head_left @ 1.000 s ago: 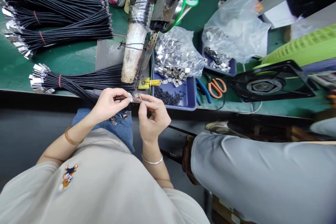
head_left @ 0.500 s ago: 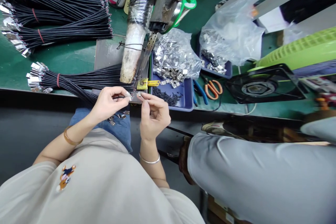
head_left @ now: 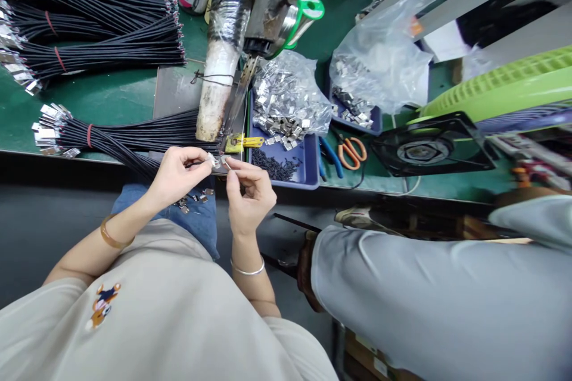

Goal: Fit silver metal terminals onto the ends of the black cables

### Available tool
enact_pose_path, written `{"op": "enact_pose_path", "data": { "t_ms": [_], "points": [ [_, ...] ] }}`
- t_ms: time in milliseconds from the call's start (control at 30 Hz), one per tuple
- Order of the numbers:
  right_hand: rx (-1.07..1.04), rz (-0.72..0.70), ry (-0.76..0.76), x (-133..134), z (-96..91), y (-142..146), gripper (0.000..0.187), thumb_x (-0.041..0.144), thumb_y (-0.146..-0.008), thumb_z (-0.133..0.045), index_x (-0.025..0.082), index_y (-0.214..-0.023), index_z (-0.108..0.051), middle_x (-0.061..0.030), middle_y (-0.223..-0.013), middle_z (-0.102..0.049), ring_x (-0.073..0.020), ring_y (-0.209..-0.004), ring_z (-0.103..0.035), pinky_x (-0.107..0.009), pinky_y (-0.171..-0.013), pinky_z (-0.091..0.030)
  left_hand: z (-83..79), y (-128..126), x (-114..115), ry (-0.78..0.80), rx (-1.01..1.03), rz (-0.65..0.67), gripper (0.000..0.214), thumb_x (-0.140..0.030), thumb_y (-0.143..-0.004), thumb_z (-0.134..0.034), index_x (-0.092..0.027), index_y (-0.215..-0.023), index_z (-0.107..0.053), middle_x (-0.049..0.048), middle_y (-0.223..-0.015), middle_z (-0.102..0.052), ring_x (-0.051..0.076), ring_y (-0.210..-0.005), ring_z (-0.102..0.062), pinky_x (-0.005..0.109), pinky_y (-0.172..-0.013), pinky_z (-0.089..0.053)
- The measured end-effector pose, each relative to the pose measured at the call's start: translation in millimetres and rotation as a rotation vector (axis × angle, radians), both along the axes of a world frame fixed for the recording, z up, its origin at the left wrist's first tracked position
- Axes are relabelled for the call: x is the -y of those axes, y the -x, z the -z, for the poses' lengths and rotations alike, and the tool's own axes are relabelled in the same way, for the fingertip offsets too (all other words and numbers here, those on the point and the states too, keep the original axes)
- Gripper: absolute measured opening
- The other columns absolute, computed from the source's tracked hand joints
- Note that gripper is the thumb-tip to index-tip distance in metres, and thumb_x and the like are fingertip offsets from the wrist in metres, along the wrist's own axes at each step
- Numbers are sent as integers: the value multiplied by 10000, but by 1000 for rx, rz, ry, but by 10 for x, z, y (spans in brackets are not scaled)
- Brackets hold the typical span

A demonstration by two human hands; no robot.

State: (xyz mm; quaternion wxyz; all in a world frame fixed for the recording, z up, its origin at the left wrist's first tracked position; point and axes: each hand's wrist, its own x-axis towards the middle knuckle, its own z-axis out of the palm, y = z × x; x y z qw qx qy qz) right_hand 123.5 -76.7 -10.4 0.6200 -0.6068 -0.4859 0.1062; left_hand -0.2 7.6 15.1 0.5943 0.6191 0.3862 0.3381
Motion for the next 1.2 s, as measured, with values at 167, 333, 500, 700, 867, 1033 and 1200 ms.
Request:
{"op": "enact_pose_path", "data": {
  "t_ms": [167, 333, 500, 700, 867, 1033, 1200],
  "points": [
    [215, -13, -47, -44, 23, -52, 101, 176, -914, -629, 248, -844, -636, -39, -974, -798, -194, -909, -778, -363, -833, -637, -3, -37, 0, -27, -2, -40, 195, -305, -739, -648, -128, -676, -700, 28, -647, -667, 119, -599, -556, 210, -566, -444],
    [340, -30, -36, -65, 27, -108, 110, 177, -922, -614, 272, -871, -631, -31, -1010, -802, -199, -914, -779, -380, -864, -637, 3, -85, 11, -4, -29, -107, 204, -322, -735, -650, -128, -715, -710, 32, -687, -685, 119, -616, -566, 203, -571, -461],
    [381, -19, -65, -103, 22, -123, 126, 160, -913, -626, 280, -873, -628, -26, -1006, -806, -194, -898, -782, -366, -820, -648, 10, -114, 26, -3, -7, -157, 215, -331, -738, -650, -130, -722, -725, 37, -703, -709, 124, -630, -583, 207, -584, -482],
    [383, -35, -95, -133, -2, -126, 133, 147, -911, -633, 276, -879, -633, -23, -982, -807, -185, -874, -781, -349, -783, -646, 19, -122, 43, -7, 21, -172, 213, -315, -770, -653, -119, -713, -713, 42, -713, -720, 120, -627, -586, 207, -587, -487],
    [392, -25, -85, -136, -30, -124, 133, 154, -904, -641, 283, -875, -641, -21, -996, -804, -187, -873, -778, -355, -792, -644, -25, -130, 45, -13, 26, -185, 215, -319, -775, -649, -131, -700, -719, 42, -747, -733, 125, -672, -615, 205, -625, -511],
    [449, -39, -137, -126, -25, -125, 182, 99, -873, -645, 279, -883, -632, -21, -995, -808, -178, -855, -779, -320, -766, -640, -7, -124, 53, 6, 15, -181, 203, -315, -751, -657, -129, -701, -721, 29, -681, -691, 109, -608, -553, 203, -567, -459],
    [527, -16, -152, -114, -27, -135, 173, 87, -878, -645, 257, -888, -614, -25, -968, -810, -166, -832, -784, -288, -734, -639, 2, -107, 64, 7, 4, -169, 194, -305, -741, -643, -130, -713, -722, 21, -664, -667, 106, -596, -531, 203, -558, -437]
  ]
}}
